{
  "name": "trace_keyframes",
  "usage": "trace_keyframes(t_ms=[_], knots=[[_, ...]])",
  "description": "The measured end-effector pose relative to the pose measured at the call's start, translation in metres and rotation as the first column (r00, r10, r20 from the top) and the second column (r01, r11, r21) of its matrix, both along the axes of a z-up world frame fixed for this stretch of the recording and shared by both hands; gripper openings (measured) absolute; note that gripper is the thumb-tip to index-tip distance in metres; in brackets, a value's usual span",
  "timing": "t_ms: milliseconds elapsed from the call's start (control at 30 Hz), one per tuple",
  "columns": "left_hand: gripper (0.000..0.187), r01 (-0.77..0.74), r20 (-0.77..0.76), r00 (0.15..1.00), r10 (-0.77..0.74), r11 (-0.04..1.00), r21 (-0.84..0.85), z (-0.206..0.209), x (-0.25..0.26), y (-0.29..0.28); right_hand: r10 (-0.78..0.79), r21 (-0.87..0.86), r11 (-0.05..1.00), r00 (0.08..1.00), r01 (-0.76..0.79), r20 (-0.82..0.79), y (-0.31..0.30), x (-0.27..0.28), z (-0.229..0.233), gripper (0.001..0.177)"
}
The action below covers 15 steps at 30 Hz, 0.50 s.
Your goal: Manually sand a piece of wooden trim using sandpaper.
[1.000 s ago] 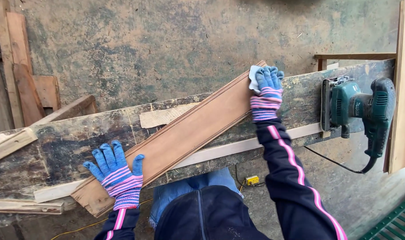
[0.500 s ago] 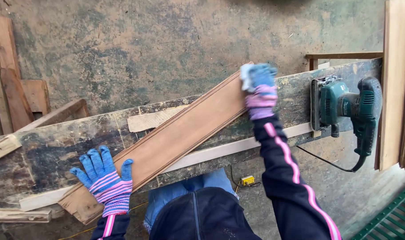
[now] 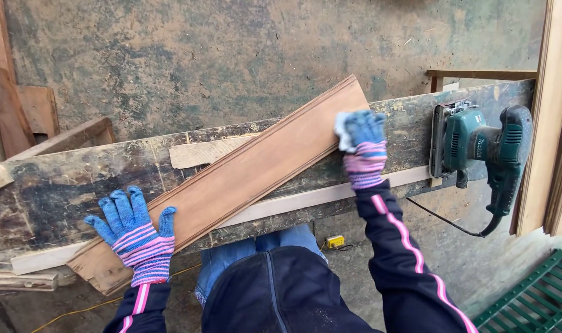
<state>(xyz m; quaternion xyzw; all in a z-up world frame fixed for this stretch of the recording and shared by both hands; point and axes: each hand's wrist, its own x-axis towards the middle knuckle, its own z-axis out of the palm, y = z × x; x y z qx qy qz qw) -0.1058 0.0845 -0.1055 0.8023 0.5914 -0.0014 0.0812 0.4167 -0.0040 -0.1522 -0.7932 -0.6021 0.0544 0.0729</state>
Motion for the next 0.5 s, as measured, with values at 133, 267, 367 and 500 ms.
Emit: trace_keyframes(t_ms=[133,267,367,500], knots=[[0.088,-0.018,0.040,0.999,0.018,1.000,0.015,-0.002,0.000,-0.001,0.130,0.101,0.987,0.991,-0.125,-0.042,-0.006,-0.114,0.019,0.040],[0.091,-0.010,0.010,1.000,0.010,1.000,0.005,0.001,0.001,0.000,0.331,0.159,0.937,0.936,-0.311,-0.121,-0.008,-0.127,0.029,0.050],[0.091,-0.026,0.022,0.999,0.026,1.000,-0.009,0.000,0.003,0.000,0.254,-0.179,0.956,0.962,-0.234,0.102,-0.014,-0.031,-0.006,0.040],[0.088,-0.025,0.028,0.999,0.024,0.999,0.032,-0.004,0.000,0.000,-0.062,0.222,0.974,0.995,0.042,0.083,-0.007,-0.004,-0.016,0.043]])
